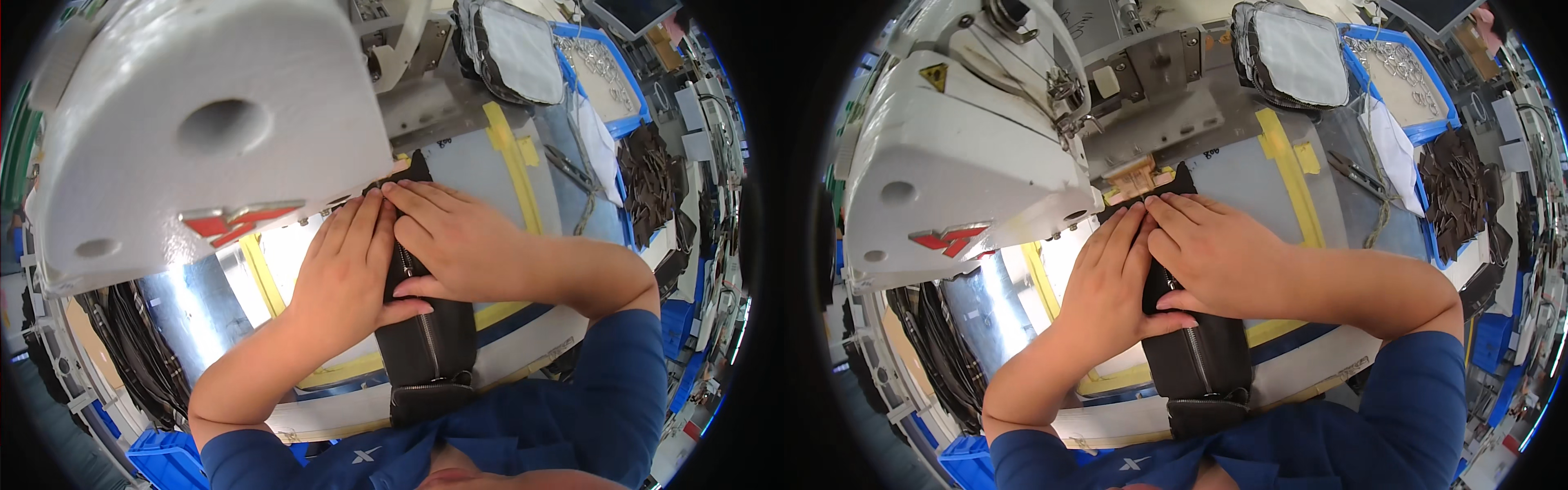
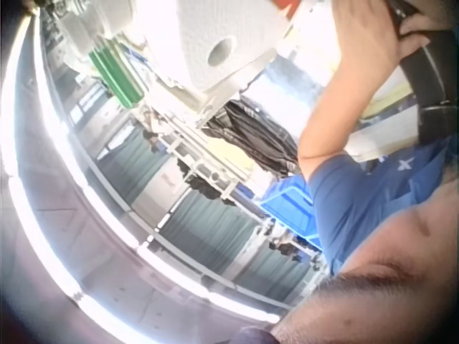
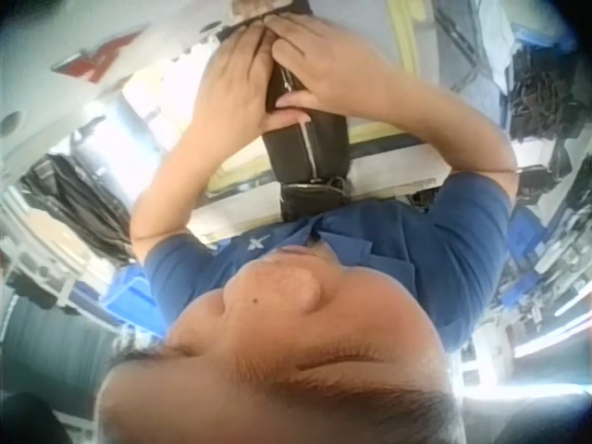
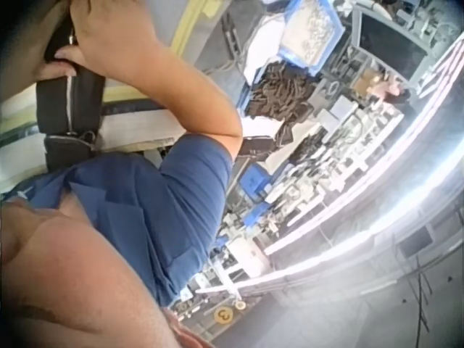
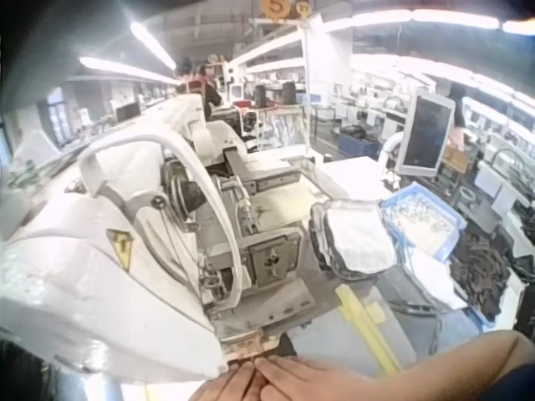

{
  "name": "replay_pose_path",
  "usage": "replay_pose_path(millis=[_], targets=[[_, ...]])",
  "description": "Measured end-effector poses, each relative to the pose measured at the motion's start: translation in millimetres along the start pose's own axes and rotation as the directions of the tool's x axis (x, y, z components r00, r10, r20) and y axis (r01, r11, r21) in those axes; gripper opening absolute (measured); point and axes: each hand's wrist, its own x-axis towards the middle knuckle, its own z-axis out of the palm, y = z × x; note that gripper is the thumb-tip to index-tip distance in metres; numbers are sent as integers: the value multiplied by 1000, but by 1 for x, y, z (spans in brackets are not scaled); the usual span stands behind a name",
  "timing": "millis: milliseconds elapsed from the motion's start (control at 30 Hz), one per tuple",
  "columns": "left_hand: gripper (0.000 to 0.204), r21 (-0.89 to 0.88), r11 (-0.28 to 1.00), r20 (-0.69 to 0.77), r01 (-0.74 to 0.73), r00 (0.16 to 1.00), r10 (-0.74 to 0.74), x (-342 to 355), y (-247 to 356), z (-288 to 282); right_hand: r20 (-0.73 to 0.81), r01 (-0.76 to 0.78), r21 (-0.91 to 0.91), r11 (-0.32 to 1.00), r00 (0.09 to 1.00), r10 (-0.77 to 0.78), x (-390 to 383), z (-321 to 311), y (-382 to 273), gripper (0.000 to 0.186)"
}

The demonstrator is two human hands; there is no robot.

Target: The person operates an industrial sewing machine to attach zippers to small fabric pouches. They repeatedly position the pouch under the needle, sew along the zipper, and then remove the finished item to place it on a nearby pile before picking up the next pouch.

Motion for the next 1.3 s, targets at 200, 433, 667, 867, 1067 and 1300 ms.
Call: replay_pose_path(millis=[200, 433, 667, 867, 1067, 1300], targets=[[123, -49, 995, 1, 82, 997, -82, -5, 1, 3, -5, -12, 34, 999, 1000, 12, 1, -2, 0, 75], [116, 14, 999, -11, 49, 999, -49, 0, 5, 0, -32, -10, 55, 998, 999, 12, -2, -2, 1, 75], [120, -9, 998, -12, 59, 998, -59, -4, 2, 5, -22, -2, 48, 999, 1000, 3, -2, -1, 0, 74], [117, 10, 999, -14, 35, 999, -35, -2, 1, 3, -7, -10, 59, 998, 1000, 10, -1, -8, 0, 71], [117, 101, 995, -6, -22, 1000, 23, -1, -1, 3, 1, -60, 172, 983, 998, 61, -12, -28, 18, 55], [115, 161, 987, 16, 10, 1000, -13, -4, 1, 6, -264, -697, -81, 712, 704, 659, -91, -116, 99, 26]])
